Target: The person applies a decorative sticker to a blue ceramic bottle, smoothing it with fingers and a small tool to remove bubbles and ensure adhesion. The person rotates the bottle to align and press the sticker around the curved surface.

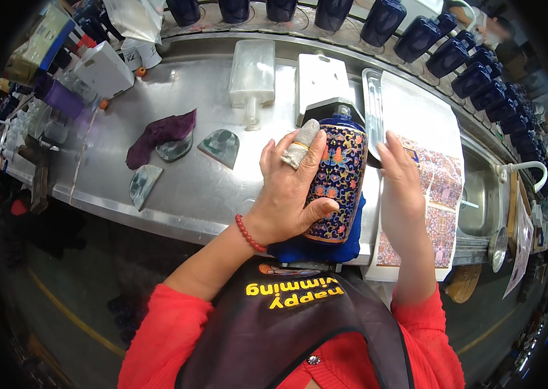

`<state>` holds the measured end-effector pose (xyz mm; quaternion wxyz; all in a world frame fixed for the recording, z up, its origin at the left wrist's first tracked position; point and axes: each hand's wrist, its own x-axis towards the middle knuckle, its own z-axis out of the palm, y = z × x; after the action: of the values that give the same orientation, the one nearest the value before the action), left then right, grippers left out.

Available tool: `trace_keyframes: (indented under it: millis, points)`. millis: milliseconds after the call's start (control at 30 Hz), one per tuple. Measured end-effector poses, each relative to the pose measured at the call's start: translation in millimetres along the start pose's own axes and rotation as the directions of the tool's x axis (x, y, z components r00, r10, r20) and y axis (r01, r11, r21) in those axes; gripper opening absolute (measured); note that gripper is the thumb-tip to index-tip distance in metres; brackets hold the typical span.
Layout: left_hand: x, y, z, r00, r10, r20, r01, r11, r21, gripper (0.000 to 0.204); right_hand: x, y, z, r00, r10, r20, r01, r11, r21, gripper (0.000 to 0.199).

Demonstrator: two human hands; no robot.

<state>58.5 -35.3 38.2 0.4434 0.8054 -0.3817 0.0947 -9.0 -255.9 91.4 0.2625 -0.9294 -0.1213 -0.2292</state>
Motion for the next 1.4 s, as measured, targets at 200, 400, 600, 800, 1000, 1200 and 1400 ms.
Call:
trace_keyframes:
  millis: [200,400,600,800,1000,1200,1400]
  points:
    - [4,2,2,1.0,0.022,-0.004,-0.022,0.997,0.069,0.1,21,-9,15,0.989,-0.086,0.12,0.112,0.967,-0.228,0.065]
    - [7,3,2,1.0,0.026,0.001,-0.026,0.994,0.102,0.099,28,-15,16,0.989,-0.099,0.108,0.123,0.963,-0.241,0.064]
    - [-5,-3,-2,1.0,-0.007,-0.029,0.006,0.999,-0.034,0.101,18,-21,9,0.989,-0.033,0.145,0.068,0.967,-0.245,0.067]
    - [-42,6,-4,0.995,-0.008,0.102,0.0,0.997,0.083,0.11,0,-25,6,0.986,-0.043,0.158,0.086,0.956,-0.28,0.068]
    - [-57,12,-9,0.995,0.011,0.095,-0.031,0.976,0.214,0.112,-11,-30,3,0.983,-0.042,0.18,0.09,0.96,-0.265,0.075]
    - [-50,20,-11,0.99,0.114,0.086,-0.139,0.902,0.409,0.1,-22,-33,3,0.977,0.012,0.211,0.045,0.964,-0.261,0.078]
    - [-34,12,-13,0.998,0.057,0.013,-0.058,0.998,0.038,0.091,-26,-39,1,0.969,0.062,0.24,-0.036,0.993,-0.111,0.064]
